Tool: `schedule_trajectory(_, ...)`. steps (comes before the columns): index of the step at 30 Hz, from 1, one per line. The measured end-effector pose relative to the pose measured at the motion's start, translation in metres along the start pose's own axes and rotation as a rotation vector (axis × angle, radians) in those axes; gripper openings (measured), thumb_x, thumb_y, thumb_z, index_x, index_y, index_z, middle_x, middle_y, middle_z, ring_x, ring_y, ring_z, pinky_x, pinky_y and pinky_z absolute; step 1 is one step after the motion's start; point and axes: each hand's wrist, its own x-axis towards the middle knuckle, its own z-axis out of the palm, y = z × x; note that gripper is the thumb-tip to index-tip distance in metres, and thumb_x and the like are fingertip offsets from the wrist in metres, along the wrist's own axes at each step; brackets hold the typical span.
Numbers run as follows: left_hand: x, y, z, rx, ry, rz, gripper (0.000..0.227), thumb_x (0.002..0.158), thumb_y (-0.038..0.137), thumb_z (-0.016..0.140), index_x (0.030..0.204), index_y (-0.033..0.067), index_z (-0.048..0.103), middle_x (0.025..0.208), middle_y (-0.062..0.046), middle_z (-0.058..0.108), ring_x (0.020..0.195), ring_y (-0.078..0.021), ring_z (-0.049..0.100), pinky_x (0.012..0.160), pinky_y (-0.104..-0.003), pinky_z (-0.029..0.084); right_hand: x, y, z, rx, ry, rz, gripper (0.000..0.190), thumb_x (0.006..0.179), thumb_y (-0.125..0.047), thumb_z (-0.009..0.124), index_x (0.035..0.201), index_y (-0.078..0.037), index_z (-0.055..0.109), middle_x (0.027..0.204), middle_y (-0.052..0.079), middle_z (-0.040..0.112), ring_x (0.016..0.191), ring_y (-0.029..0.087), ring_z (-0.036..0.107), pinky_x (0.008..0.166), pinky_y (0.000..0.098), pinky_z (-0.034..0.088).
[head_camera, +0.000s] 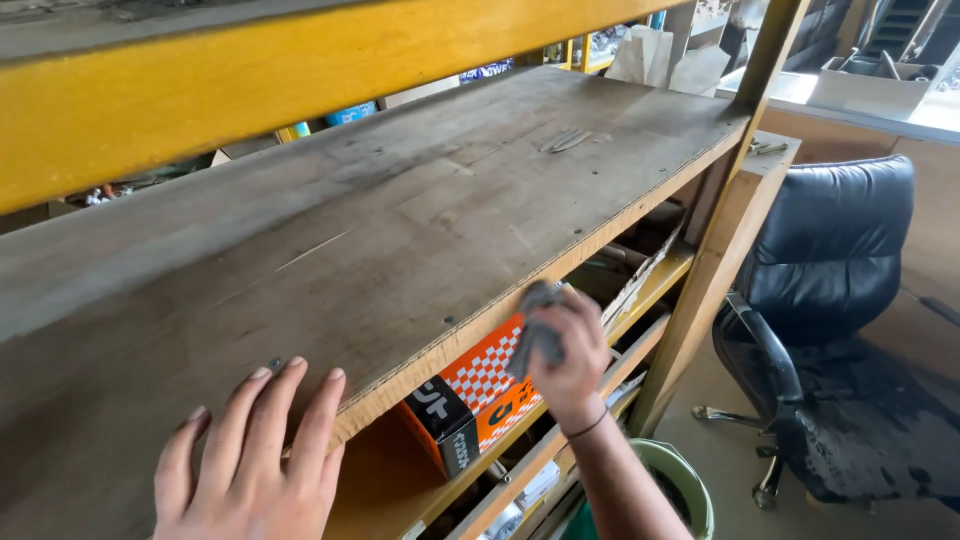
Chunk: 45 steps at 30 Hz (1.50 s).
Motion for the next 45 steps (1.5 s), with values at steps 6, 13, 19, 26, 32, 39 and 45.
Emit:
schedule_trajectory(6,-0.002,0.0,0.003,-0.01,0.01,0.005,0.027,0.099,0.036,0.058,0.121,0.0374,0.074,0.122,0.013,0.076,0.111,-0.0085,0.071,0.101,-0.034,0.047,0.03,-0.02,0.012,-0.039,0.099,0.074,0.028,0.076,0.004,0.055,0.1,-0.002,0.068,0.108,0.023,0.062,0.103,0.04,0.064,0.089,0.0481,0.057)
schedule_trajectory(13,-0.003,0.0,0.0,-0.011,-0.033,0.013,0.029,0.099,0.04,0.06,0.125,0.0377,0.073,0.121,0.014,0.076,0.109,-0.0069,0.07,0.102,-0.033,0.045,0.017,0.005,0.005,-0.102,0.075,0.159,0.031,0.078,0.013,0.059,0.106,0.004,0.068,0.11,0.024,0.068,0.11,0.039,0.067,0.095,0.0449,0.061)
schedule_trajectory(19,-0.003,-0.002,0.002,-0.025,-0.022,0.024,0.029,0.1,0.038,0.058,0.124,0.0364,0.075,0.122,0.012,0.076,0.108,-0.0078,0.071,0.102,-0.034,0.045,0.003,-0.014,0.007,0.001,0.045,0.045,0.028,0.081,0.007,0.062,0.105,-0.004,0.069,0.116,0.02,0.063,0.102,0.032,0.067,0.084,0.0391,0.06)
schedule_trajectory(26,-0.002,-0.002,0.001,-0.013,-0.003,0.035,0.028,0.102,0.039,0.058,0.123,0.0368,0.075,0.12,0.013,0.077,0.106,-0.0075,0.071,0.101,-0.033,0.045,0.021,-0.019,0.013,-0.035,0.116,0.154,0.035,0.075,0.01,0.056,0.104,-0.004,0.069,0.111,0.022,0.066,0.106,0.038,0.067,0.09,0.0459,0.061)
schedule_trajectory(32,-0.001,-0.002,0.001,-0.008,0.016,0.033,0.024,0.102,0.037,0.06,0.121,0.0373,0.075,0.118,0.013,0.077,0.104,-0.0075,0.071,0.1,-0.033,0.046,-0.006,-0.011,0.007,0.004,0.036,0.044,0.033,0.075,0.008,0.06,0.105,-0.004,0.069,0.117,0.022,0.065,0.106,0.035,0.068,0.086,0.0401,0.06)
schedule_trajectory(39,-0.003,-0.001,0.002,0.004,0.017,0.026,0.027,0.098,0.035,0.061,0.122,0.0377,0.074,0.118,0.014,0.075,0.104,-0.0065,0.07,0.099,-0.033,0.046,0.002,-0.034,0.015,0.087,0.046,0.003,0.031,0.077,0.008,0.059,0.104,-0.004,0.068,0.114,0.02,0.061,0.099,0.037,0.066,0.084,0.0438,0.059)
schedule_trajectory(45,-0.003,0.0,0.001,-0.012,0.001,0.017,0.027,0.095,0.033,0.067,0.121,0.0377,0.074,0.119,0.013,0.076,0.106,-0.0082,0.07,0.103,-0.034,0.044,0.013,-0.02,0.012,-0.067,0.118,0.151,0.034,0.074,0.009,0.057,0.104,-0.001,0.07,0.116,0.025,0.065,0.108,0.037,0.068,0.092,0.0431,0.061)
